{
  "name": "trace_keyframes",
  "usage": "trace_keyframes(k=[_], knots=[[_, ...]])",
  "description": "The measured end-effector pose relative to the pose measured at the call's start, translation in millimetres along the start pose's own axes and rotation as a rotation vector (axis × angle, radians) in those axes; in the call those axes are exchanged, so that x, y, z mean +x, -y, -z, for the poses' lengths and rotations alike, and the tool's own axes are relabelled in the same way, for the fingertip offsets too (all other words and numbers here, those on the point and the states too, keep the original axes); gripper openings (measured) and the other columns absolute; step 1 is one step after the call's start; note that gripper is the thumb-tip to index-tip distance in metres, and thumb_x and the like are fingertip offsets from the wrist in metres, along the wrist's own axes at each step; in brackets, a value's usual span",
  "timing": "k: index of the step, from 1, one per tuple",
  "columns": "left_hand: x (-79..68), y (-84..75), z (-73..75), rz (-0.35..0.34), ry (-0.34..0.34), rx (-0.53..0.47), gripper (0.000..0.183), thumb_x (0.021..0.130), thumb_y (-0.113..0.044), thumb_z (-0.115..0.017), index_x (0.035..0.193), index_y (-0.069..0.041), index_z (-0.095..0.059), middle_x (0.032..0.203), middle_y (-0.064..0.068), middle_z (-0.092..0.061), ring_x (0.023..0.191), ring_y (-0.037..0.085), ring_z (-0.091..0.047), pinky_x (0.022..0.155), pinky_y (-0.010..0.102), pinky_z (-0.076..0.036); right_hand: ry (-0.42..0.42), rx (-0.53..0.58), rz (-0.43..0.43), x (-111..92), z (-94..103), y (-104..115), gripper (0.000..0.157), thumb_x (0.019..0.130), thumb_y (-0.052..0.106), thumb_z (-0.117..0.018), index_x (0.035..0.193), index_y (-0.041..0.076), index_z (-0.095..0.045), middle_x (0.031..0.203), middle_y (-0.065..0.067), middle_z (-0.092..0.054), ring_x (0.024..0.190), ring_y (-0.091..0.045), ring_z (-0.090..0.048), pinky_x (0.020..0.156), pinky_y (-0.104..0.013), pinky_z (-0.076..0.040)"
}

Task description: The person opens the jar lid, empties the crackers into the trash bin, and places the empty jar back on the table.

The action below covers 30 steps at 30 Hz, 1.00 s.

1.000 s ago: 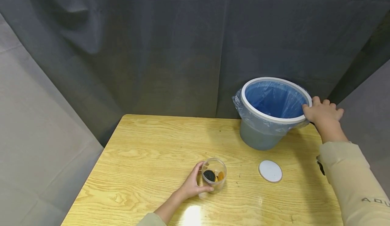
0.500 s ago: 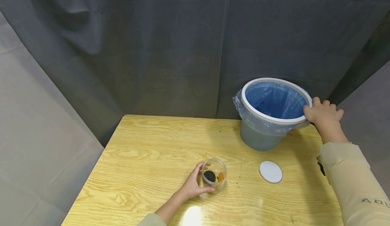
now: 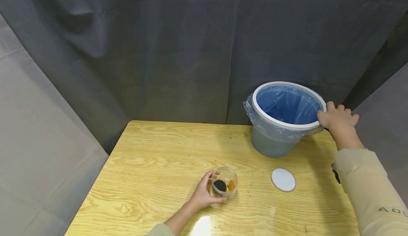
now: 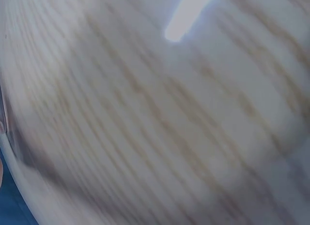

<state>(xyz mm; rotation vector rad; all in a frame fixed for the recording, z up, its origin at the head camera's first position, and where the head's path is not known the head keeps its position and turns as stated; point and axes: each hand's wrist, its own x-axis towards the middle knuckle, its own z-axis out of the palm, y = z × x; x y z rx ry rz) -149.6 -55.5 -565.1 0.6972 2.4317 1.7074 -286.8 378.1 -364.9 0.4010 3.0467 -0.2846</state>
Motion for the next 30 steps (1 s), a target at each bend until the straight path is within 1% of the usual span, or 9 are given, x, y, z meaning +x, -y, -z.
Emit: trace_keyframes(k=[2,4,7,11,14,18,23,25,30], knots=[[-0.2,-7.8,0.6,-0.043,-0.006,-0.001,0.086,0.065,-0.015,-0.083,0.133,0.0,-0.034,0.129,0.019,-0.044,0.112,0.038,-0.043,0.094,0.041,-0.043,0.002,0.001,0.0,-1,0.7,0,0.068,0.094,0.043,-0.025,0.134,-0.011,-0.016,0.12,-0.043,-0.019,0.109,-0.059,-0.018,0.09,-0.072,-0.014],[0.5,-7.2,-0.8,-0.078,-0.009,0.004,0.085,0.065,-0.013,-0.083,0.133,0.001,-0.034,0.129,0.02,-0.043,0.112,0.039,-0.043,0.094,0.04,-0.043,0.002,0.002,0.0,-1,0.8,0,0.068,0.094,0.043,-0.025,0.134,-0.012,-0.016,0.12,-0.043,-0.019,0.108,-0.059,-0.018,0.09,-0.072,-0.014],[3.0,3.7,-5.0,-0.116,-0.032,0.05,0.086,0.063,-0.015,-0.084,0.133,-0.002,-0.034,0.126,0.019,-0.045,0.109,0.035,-0.046,0.092,0.037,-0.045,0.004,0.004,0.0,-1,0.0,0,0.068,0.094,0.043,-0.026,0.133,-0.012,-0.016,0.12,-0.043,-0.019,0.108,-0.06,-0.018,0.091,-0.072,-0.013],[6.8,20.3,-8.5,-0.126,-0.056,0.104,0.088,0.063,-0.025,-0.084,0.134,-0.011,-0.034,0.121,0.017,-0.048,0.106,0.026,-0.048,0.088,0.033,-0.047,0.004,0.0,0.002,0,-1.1,-1,0.069,0.094,0.044,-0.026,0.134,-0.011,-0.016,0.121,-0.043,-0.019,0.109,-0.06,-0.018,0.091,-0.072,-0.013],[9.2,24.2,-7.4,-0.135,-0.07,0.109,0.088,0.063,-0.031,-0.084,0.134,-0.014,-0.034,0.12,0.017,-0.049,0.105,0.025,-0.048,0.087,0.032,-0.047,0.0,-0.002,0.007,0,-1.3,-1,0.069,0.094,0.044,-0.025,0.134,-0.011,-0.016,0.121,-0.043,-0.019,0.108,-0.059,-0.018,0.09,-0.072,-0.014],[11.8,21.8,-3.7,-0.158,-0.097,0.132,0.087,0.062,-0.032,-0.083,0.133,-0.013,-0.035,0.119,0.017,-0.05,0.104,0.028,-0.048,0.085,0.032,-0.048,-0.003,-0.001,0.011,0,-0.6,-1,0.068,0.094,0.044,-0.025,0.134,-0.011,-0.016,0.121,-0.043,-0.02,0.107,-0.059,-0.019,0.089,-0.072,-0.014],[17.7,16.5,1.6,-0.164,-0.144,0.193,0.088,0.059,-0.029,-0.085,0.131,-0.012,-0.038,0.117,0.016,-0.051,0.102,0.025,-0.05,0.084,0.035,-0.049,-0.003,-0.004,0.015,-2,1.2,0,0.067,0.095,0.042,-0.025,0.134,-0.011,-0.016,0.12,-0.043,-0.02,0.108,-0.059,-0.019,0.09,-0.072,-0.014],[21.5,14.7,3.7,-0.17,-0.164,0.205,0.088,0.057,-0.026,-0.086,0.13,-0.012,-0.039,0.116,0.013,-0.052,0.102,0.023,-0.051,0.083,0.035,-0.049,-0.003,-0.005,0.016,-3,1.6,1,0.067,0.095,0.042,-0.025,0.134,-0.012,-0.016,0.121,-0.043,-0.02,0.108,-0.059,-0.019,0.09,-0.072,-0.014],[31.7,10.6,8.8,-0.221,-0.227,0.238,0.088,0.051,-0.021,-0.088,0.126,-0.01,-0.044,0.112,0.004,-0.053,0.098,0.019,-0.052,0.08,0.032,-0.051,-0.006,-0.003,0.018,-3,1.2,2,0.067,0.095,0.041,-0.025,0.135,-0.012,-0.015,0.122,-0.043,-0.02,0.109,-0.06,-0.019,0.091,-0.072,-0.014]])
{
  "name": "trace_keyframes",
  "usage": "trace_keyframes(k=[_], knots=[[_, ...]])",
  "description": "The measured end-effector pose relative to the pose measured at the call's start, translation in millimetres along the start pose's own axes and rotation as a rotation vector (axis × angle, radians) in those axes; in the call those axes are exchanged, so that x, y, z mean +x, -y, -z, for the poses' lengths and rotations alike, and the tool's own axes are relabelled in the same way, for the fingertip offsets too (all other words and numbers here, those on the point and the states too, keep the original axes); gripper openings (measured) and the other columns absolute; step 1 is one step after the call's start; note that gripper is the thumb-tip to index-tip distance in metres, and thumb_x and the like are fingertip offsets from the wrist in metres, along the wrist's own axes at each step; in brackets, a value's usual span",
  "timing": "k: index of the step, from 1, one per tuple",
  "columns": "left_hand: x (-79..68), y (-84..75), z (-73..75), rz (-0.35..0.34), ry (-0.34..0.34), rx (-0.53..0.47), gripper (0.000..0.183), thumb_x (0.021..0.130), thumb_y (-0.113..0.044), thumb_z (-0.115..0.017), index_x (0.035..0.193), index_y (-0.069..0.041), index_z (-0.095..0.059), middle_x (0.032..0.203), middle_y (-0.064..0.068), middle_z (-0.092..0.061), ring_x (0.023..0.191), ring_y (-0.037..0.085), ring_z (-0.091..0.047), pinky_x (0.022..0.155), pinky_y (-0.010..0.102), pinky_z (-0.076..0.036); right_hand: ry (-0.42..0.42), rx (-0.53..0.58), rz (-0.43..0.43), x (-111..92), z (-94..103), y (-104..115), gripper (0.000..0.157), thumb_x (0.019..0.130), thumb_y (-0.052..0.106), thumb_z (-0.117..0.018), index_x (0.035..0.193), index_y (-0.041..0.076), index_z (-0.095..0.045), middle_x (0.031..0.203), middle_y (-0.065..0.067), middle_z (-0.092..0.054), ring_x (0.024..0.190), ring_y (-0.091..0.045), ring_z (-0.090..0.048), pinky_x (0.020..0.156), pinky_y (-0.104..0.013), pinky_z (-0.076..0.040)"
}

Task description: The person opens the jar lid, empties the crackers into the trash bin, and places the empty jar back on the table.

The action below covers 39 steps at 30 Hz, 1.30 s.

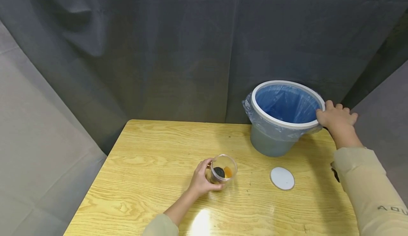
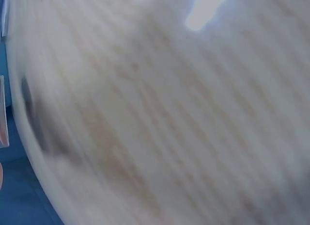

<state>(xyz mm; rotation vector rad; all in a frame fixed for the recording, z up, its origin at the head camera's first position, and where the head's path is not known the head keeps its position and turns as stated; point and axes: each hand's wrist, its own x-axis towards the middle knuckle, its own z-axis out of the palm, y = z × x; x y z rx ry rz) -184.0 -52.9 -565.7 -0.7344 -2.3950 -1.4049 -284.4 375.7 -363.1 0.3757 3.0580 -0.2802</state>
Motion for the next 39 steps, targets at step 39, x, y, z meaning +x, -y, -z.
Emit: trace_keyframes(k=[39], knots=[[92.7,-48.2,13.9,-0.055,-0.19,0.216,0.084,0.053,-0.035,-0.084,0.126,-0.011,-0.049,0.118,0.004,-0.057,0.104,0.021,-0.053,0.086,0.037,-0.048,0.006,0.016,0.0,0,0.2,0,0.067,0.094,0.041,-0.024,0.136,-0.011,-0.014,0.122,-0.043,-0.02,0.109,-0.06,-0.019,0.09,-0.072,-0.015]])
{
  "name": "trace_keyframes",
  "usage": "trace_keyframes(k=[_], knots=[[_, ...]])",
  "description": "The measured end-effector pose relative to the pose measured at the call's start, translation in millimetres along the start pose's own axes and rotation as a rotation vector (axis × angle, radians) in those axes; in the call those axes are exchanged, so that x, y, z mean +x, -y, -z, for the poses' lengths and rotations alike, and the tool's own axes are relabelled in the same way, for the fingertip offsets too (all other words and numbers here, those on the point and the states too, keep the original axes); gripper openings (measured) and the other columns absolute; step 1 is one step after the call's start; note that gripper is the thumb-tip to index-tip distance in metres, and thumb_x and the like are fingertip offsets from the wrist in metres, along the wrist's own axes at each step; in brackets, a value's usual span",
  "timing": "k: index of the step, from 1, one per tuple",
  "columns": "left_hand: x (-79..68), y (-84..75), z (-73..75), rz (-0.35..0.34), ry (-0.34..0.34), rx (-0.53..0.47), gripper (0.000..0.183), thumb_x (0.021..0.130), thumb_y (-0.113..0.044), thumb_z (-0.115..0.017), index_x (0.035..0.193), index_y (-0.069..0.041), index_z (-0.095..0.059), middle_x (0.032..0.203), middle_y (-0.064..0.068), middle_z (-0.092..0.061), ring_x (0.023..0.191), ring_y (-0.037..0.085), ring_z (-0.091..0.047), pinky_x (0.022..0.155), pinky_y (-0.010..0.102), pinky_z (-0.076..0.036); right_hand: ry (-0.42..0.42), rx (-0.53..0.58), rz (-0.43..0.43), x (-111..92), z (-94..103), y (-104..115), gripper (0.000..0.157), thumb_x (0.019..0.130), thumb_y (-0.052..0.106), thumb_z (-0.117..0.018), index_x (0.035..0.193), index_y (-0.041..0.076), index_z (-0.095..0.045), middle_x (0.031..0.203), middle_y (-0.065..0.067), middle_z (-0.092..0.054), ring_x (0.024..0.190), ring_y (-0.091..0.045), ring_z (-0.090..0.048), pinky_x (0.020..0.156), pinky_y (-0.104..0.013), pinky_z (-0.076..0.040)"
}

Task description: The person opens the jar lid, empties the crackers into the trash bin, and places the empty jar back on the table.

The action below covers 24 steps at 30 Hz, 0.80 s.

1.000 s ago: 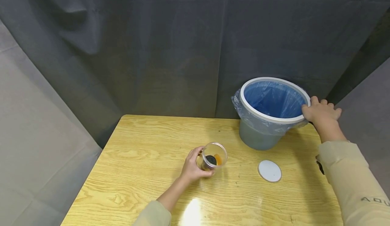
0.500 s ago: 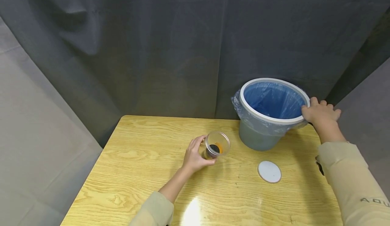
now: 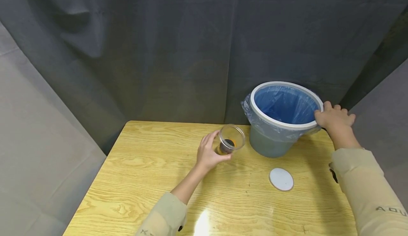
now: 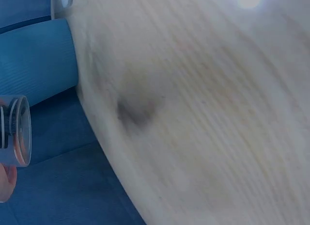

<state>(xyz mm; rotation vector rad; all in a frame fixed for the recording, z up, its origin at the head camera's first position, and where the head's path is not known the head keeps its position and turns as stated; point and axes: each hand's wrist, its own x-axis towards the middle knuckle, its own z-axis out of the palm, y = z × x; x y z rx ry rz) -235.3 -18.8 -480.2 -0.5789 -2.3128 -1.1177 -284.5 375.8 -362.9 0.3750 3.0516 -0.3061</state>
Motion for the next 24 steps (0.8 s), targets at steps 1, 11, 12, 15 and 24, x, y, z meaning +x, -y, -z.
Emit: trace_keyframes(k=[1,11,12,15,24], knots=[[2.3,-1.4,-0.3,0.002,0.001,0.008,0.083,0.053,-0.035,-0.084,0.126,-0.012,-0.049,0.119,0.004,-0.057,0.105,0.021,-0.053,0.088,0.037,-0.047,-0.001,0.001,0.001,0,0.1,0,0.067,0.094,0.041,-0.024,0.136,-0.011,-0.014,0.122,-0.043,-0.02,0.109,-0.06,-0.019,0.09,-0.072,-0.014],[26.5,-13.5,-3.9,-0.02,0.01,0.086,0.083,0.054,-0.04,-0.084,0.125,-0.014,-0.05,0.122,0.002,-0.057,0.113,0.02,-0.05,0.097,0.037,-0.042,-0.01,0.001,-0.002,0,-0.4,2,0.066,0.094,0.04,-0.025,0.135,-0.011,-0.016,0.121,-0.043,-0.022,0.108,-0.059,-0.02,0.09,-0.071,-0.015],[29.1,-14.4,-4.1,-0.025,0.008,0.093,0.083,0.053,-0.04,-0.084,0.125,-0.014,-0.05,0.122,0.002,-0.057,0.113,0.02,-0.051,0.096,0.036,-0.043,-0.009,0.0,-0.002,0,-0.2,2,0.066,0.094,0.04,-0.026,0.135,-0.011,-0.016,0.121,-0.043,-0.022,0.108,-0.059,-0.02,0.09,-0.071,-0.015],[37.0,-17.4,-4.9,-0.039,0.001,0.107,0.083,0.053,-0.042,-0.084,0.124,-0.014,-0.05,0.121,0.001,-0.057,0.11,0.02,-0.052,0.09,0.035,-0.046,-0.008,-0.004,-0.003,-1,0.1,2,0.066,0.094,0.04,-0.026,0.135,-0.011,-0.016,0.121,-0.043,-0.022,0.108,-0.059,-0.02,0.09,-0.071,-0.015],[58.6,-28.8,-6.5,-0.034,0.016,0.167,0.082,0.054,-0.046,-0.081,0.124,-0.016,-0.05,0.122,-0.001,-0.057,0.104,0.018,-0.052,0.081,0.031,-0.049,-0.014,-0.003,-0.001,-1,-0.1,0,0.066,0.094,0.039,-0.026,0.134,-0.011,-0.016,0.12,-0.043,-0.022,0.108,-0.059,-0.02,0.09,-0.072,-0.015]])
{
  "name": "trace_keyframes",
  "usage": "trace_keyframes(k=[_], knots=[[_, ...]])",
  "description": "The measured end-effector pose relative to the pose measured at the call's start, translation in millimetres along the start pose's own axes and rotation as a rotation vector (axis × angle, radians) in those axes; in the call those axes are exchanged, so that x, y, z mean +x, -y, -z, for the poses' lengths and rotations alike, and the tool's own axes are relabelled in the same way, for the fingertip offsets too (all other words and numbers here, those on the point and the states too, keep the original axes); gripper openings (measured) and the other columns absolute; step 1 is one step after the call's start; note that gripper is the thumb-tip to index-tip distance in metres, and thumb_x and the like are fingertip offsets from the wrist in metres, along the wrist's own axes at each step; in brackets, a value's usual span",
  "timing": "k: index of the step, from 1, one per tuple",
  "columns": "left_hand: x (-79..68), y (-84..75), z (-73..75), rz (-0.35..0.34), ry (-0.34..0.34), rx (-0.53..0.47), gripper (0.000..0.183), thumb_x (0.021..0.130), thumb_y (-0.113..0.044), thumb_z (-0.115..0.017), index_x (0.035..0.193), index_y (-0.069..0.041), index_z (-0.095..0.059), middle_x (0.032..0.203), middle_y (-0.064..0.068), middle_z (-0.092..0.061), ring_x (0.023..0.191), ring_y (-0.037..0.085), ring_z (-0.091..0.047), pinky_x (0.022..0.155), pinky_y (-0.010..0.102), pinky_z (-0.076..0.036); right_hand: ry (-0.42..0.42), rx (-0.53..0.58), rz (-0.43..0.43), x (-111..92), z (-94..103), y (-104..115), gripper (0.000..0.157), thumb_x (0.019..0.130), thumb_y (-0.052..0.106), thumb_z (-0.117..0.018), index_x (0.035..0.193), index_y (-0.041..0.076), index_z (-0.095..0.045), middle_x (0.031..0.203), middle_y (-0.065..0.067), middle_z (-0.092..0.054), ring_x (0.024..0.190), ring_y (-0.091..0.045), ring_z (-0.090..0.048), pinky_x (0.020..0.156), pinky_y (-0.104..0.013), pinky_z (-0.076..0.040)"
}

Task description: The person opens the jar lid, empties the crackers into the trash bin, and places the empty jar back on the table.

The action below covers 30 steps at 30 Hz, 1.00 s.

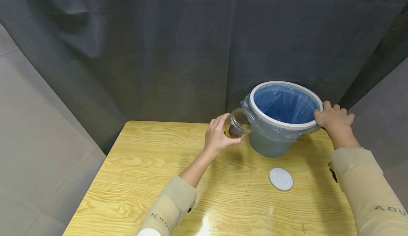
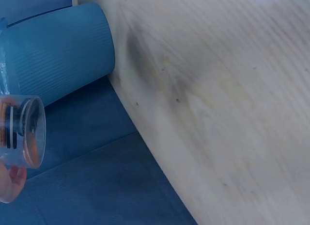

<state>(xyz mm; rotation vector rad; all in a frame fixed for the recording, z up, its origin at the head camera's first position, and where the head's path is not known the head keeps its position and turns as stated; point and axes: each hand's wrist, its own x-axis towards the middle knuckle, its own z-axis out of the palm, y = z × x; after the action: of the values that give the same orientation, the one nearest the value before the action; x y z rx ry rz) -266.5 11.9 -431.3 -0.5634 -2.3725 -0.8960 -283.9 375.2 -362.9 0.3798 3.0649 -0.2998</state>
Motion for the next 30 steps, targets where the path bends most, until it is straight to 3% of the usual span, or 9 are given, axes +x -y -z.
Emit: trace_keyframes(k=[19,30], knots=[[38.4,-18.8,5.8,0.049,0.055,0.092,0.082,0.056,-0.052,-0.079,0.125,-0.021,-0.049,0.121,-0.005,-0.056,0.104,0.017,-0.052,0.072,0.033,-0.052,0.007,-0.005,0.0,1,0.5,1,0.065,0.094,0.04,-0.025,0.133,-0.011,-0.017,0.119,-0.042,-0.022,0.107,-0.059,-0.021,0.089,-0.071,-0.016],[57.3,-27.2,6.8,0.082,0.093,0.104,0.087,0.056,-0.052,-0.08,0.13,-0.02,-0.047,0.126,-0.003,-0.054,0.105,0.019,-0.05,0.077,0.036,-0.051,0.004,0.005,0.007,0,0.3,2,0.065,0.094,0.04,-0.025,0.132,-0.011,-0.018,0.119,-0.043,-0.022,0.107,-0.06,-0.02,0.09,-0.072,-0.015]])
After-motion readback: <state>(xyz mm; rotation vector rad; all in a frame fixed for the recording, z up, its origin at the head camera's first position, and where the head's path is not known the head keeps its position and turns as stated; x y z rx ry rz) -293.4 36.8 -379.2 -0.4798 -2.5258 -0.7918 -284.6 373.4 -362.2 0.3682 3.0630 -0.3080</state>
